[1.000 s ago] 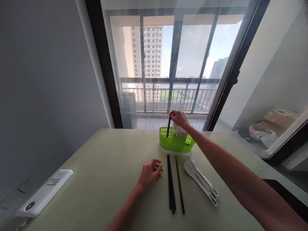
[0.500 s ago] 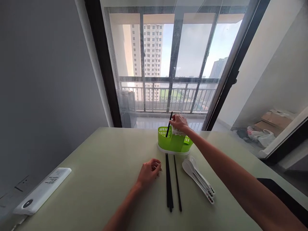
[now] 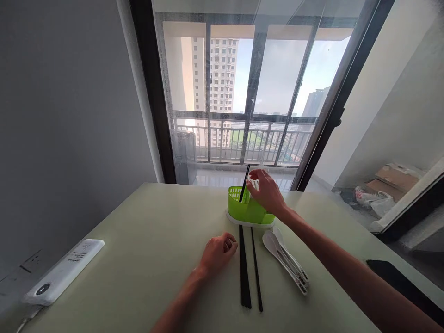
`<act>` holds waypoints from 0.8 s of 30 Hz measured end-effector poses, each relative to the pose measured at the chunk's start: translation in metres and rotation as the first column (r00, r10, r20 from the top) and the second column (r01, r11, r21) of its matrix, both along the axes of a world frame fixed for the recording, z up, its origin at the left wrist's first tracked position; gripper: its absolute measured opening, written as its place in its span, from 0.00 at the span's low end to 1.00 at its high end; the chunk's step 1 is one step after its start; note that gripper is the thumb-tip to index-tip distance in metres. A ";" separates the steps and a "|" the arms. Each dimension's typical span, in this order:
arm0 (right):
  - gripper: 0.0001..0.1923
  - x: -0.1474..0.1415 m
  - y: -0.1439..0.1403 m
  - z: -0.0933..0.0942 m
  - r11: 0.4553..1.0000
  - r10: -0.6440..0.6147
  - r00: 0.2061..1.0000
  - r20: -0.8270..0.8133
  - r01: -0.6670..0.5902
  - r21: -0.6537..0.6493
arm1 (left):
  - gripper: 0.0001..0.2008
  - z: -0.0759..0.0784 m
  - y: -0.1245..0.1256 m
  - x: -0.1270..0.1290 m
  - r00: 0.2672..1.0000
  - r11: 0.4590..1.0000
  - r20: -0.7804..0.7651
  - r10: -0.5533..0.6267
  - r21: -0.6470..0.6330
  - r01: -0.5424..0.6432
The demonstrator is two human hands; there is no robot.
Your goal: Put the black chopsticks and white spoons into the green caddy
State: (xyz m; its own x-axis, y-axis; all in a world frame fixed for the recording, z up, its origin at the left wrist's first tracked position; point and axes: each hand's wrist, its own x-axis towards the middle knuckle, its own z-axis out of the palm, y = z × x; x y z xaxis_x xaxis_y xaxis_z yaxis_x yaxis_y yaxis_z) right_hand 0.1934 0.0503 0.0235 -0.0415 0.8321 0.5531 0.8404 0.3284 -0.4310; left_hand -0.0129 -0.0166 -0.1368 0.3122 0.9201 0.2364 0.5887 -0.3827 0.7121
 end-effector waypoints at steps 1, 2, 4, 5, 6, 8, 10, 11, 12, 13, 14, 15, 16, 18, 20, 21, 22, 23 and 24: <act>0.12 0.000 -0.022 -0.003 0.999 0.043 0.999 0.004 -0.043 -0.010 | 0.11 0.001 -0.003 0.002 0.999 1.000 -0.042 0.001 0.020 0.000; 0.09 0.000 -0.045 -0.009 0.993 0.104 0.994 0.017 -0.102 -0.056 | 0.11 0.002 -0.006 0.004 0.996 0.999 -0.086 0.004 0.038 -0.001; 0.09 0.001 -0.087 -0.027 0.966 0.164 0.983 0.086 -0.142 -0.218 | 0.11 0.004 -0.011 0.008 0.986 0.998 -0.168 0.009 0.066 0.003; 0.11 0.001 -0.104 -0.040 0.944 0.174 0.974 0.142 -0.124 -0.306 | 0.11 0.004 -0.013 0.009 0.979 0.997 -0.204 0.009 0.075 0.007; 0.13 0.001 -0.119 -0.054 0.924 0.162 0.966 0.202 -0.076 -0.374 | 0.11 0.004 -0.014 0.011 0.972 0.997 -0.233 0.007 0.082 0.012; 0.13 -0.001 -0.137 -0.084 0.879 0.118 0.944 0.307 0.044 -0.475 | 0.11 0.004 -0.015 0.012 0.965 0.996 -0.262 -0.005 0.084 0.028; 0.14 -0.005 -0.143 -0.111 0.840 0.090 0.917 0.388 0.139 -0.525 | 0.10 0.002 -0.014 0.011 0.964 0.996 -0.266 -0.017 0.076 0.039; 0.14 -0.008 -0.143 -0.122 0.826 0.089 0.907 0.411 0.163 -0.540 | 0.10 0.002 -0.014 0.010 0.964 0.996 -0.265 -0.022 0.073 0.043; 0.15 -0.011 -0.143 -0.131 0.819 0.095 0.901 0.423 0.171 -0.548 | 0.10 0.001 -0.013 0.009 0.964 0.997 -0.265 -0.026 0.069 0.046; 0.16 -0.014 -0.142 -0.138 0.815 0.104 0.900 0.424 0.168 -0.554 | 0.10 0.001 -0.013 0.008 0.964 0.997 -0.265 -0.031 0.066 0.050; 0.16 -0.016 -0.140 -0.143 0.814 0.113 0.900 0.420 0.159 -0.559 | 0.10 0.001 -0.012 0.007 0.964 0.997 -0.264 -0.037 0.063 0.055; 0.17 -0.018 -0.139 -0.146 0.814 0.122 0.902 0.413 0.148 -0.562 | 0.10 0.002 -0.012 0.006 0.964 0.996 -0.263 -0.043 0.059 0.060; 0.17 -0.019 -0.139 -0.148 0.815 0.127 0.905 0.406 0.138 -0.562 | 0.10 0.003 -0.012 0.006 0.963 0.996 -0.265 -0.046 0.056 0.063; 0.18 -0.021 -0.138 -0.150 0.818 0.130 0.910 0.394 0.126 -0.561 | 0.10 0.006 -0.013 0.004 0.958 0.996 -0.283 -0.046 0.064 0.066; 0.18 -0.022 -0.139 -0.150 0.825 0.126 0.915 0.383 0.118 -0.552 | 0.09 0.009 -0.014 0.003 0.946 0.992 -0.323 -0.026 0.111 0.065; 0.18 -0.022 -0.139 -0.151 0.827 0.122 0.918 0.377 0.116 -0.550 | 0.08 0.011 -0.014 0.002 0.939 0.988 -0.345 -0.008 0.140 0.060; 0.17 -0.022 -0.139 -0.151 0.827 0.119 0.921 0.372 0.115 -0.550 | 0.08 0.012 -0.014 0.001 0.931 0.985 -0.364 0.013 0.164 0.051; 0.17 -0.022 -0.139 -0.152 0.826 0.118 0.923 0.367 0.114 -0.552 | 0.07 0.013 -0.014 0.000 0.925 0.983 -0.377 0.037 0.181 0.034; 0.16 -0.022 -0.140 -0.152 0.823 0.119 0.924 0.363 0.113 -0.556 | 0.07 0.014 -0.014 -0.001 0.920 0.982 -0.386 0.061 0.188 0.014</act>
